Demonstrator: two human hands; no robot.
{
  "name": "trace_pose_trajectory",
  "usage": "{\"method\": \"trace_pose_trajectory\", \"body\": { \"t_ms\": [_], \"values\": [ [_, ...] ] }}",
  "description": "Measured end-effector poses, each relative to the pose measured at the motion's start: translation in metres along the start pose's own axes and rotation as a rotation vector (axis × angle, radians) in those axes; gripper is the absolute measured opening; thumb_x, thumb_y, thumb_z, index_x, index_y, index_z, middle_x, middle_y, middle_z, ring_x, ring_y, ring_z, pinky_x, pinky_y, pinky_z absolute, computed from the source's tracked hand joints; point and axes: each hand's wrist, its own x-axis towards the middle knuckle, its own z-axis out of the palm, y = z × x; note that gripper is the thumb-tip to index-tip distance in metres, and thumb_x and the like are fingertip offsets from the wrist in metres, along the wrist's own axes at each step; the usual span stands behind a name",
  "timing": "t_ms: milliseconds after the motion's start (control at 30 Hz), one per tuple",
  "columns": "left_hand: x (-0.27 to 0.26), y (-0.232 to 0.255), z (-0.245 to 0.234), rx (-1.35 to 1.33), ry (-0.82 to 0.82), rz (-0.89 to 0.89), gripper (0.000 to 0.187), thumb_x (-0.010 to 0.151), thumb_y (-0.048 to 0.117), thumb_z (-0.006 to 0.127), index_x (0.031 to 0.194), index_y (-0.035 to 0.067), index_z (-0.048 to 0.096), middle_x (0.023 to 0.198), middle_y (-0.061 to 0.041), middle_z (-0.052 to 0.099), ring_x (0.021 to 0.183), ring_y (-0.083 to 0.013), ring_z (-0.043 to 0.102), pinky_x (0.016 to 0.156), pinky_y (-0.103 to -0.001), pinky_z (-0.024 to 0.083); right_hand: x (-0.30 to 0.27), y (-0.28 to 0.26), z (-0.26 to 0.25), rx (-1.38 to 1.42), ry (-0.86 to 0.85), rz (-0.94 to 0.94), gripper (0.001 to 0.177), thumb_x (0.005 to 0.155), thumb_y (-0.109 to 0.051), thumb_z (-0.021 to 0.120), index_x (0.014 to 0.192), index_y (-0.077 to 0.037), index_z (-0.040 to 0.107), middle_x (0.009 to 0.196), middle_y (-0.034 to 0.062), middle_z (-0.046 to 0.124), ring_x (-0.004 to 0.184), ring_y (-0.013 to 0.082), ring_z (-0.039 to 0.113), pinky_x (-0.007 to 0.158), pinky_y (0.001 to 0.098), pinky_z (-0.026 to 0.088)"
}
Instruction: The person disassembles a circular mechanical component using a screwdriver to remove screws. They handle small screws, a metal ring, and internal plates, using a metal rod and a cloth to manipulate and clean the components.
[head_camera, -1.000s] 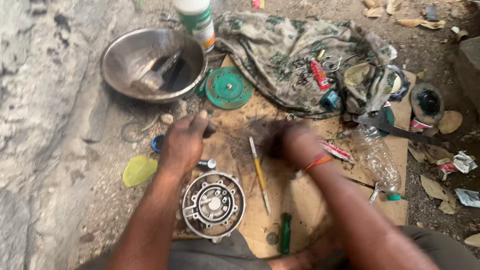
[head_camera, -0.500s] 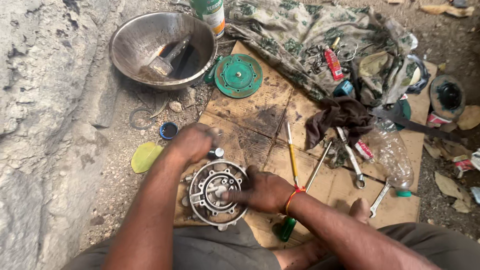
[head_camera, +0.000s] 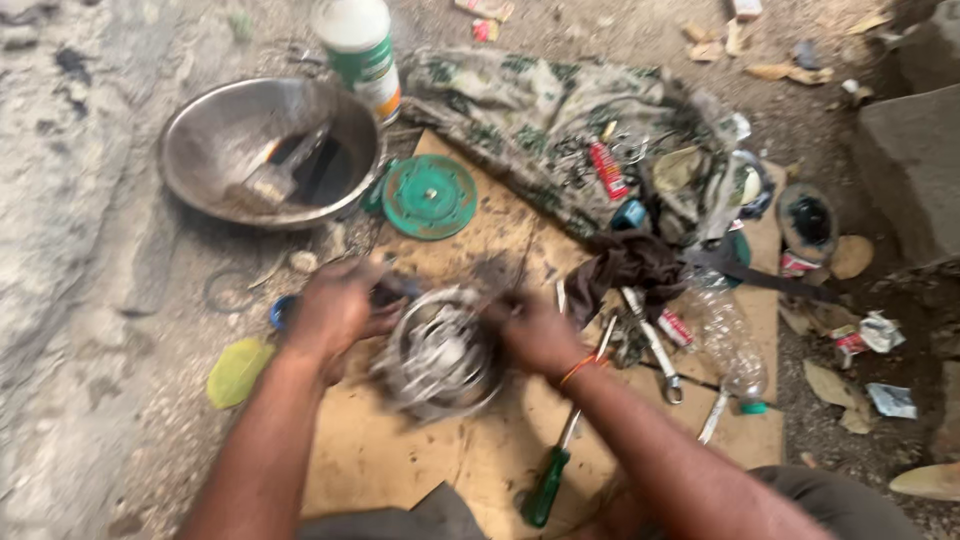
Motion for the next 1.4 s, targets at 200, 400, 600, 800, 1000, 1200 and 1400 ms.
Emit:
{"method": "trace_pose_trajectory", "body": {
  "t_ms": [200,400,600,800,1000,1200,1400],
  "values": [
    [-0.034,0.027,0.021,0.651,0.151,0.062,0.033,0.098,0.042,0.063,0.089,0.013,0.076,0.065,-0.013,0.066,0.057,-0.0190,0.055,0.059,-0.036,0.048,0.004,-0.034,-0.063,0.699,0.145,-0.059,0.022,0.092,-0.015,0.068,0.110,-0.003,0.069,0.086,0.0051,0.071,0.070,0.0132,0.064,0.063,0.0284,0.051],
    [-0.060,0.049,0.043,0.364,-0.017,0.316,0.037,0.087,0.038,0.076,0.075,0.003,0.076,0.067,-0.002,0.073,0.062,-0.0104,0.067,0.062,-0.026,0.059,-0.044,-0.068,-0.067,0.597,-0.046,-0.209,0.024,0.093,-0.014,0.069,0.113,-0.001,0.074,0.088,0.0076,0.074,0.072,0.0112,0.065,0.067,0.0250,0.055],
    [-0.077,0.053,0.058,0.305,-0.213,0.291,0.033,0.091,0.038,0.070,0.090,0.007,0.080,0.074,-0.005,0.077,0.066,-0.0104,0.069,0.064,-0.026,0.058,-0.063,-0.078,-0.048,0.828,-0.243,-0.215,0.026,0.090,-0.008,0.070,0.114,0.002,0.071,0.093,0.0061,0.075,0.076,0.0129,0.069,0.068,0.0296,0.057],
    [-0.084,0.053,0.060,0.233,-0.168,0.476,0.034,0.090,0.041,0.071,0.092,0.007,0.077,0.079,-0.005,0.077,0.071,-0.0124,0.071,0.067,-0.029,0.059,-0.050,-0.073,-0.071,1.013,-0.039,-0.225,0.015,0.100,-0.014,0.061,0.094,-0.003,0.068,0.076,0.0068,0.067,0.065,0.0164,0.065,0.063,0.0336,0.058],
    [-0.070,0.055,0.039,-0.284,0.061,0.438,0.033,0.097,0.038,0.070,0.082,0.009,0.066,0.073,-0.002,0.064,0.066,-0.0147,0.061,0.065,-0.031,0.056,-0.053,-0.075,-0.101,1.119,0.081,-0.274,0.016,0.103,-0.019,0.063,0.090,-0.009,0.065,0.075,0.0036,0.067,0.064,0.0145,0.066,0.062,0.0304,0.058],
    [-0.063,0.047,0.041,-0.488,0.181,0.320,0.025,0.097,0.031,0.069,0.092,0.008,0.065,0.079,-0.005,0.068,0.070,-0.0145,0.065,0.067,-0.031,0.055,-0.066,-0.083,-0.113,0.761,0.165,-0.383,0.012,0.102,-0.015,0.066,0.097,-0.004,0.067,0.078,0.0052,0.069,0.066,0.0108,0.064,0.062,0.0259,0.053],
    [-0.041,0.024,0.040,-0.266,0.460,0.146,0.028,0.098,0.037,0.064,0.099,0.009,0.067,0.092,-0.004,0.072,0.093,-0.0187,0.064,0.097,-0.049,0.041,-0.053,-0.048,-0.097,-0.195,0.224,-0.275,0.027,0.088,-0.026,0.074,0.106,-0.006,0.078,0.093,0.0106,0.080,0.080,0.0201,0.076,0.077,0.0348,0.058]
  ]
}}
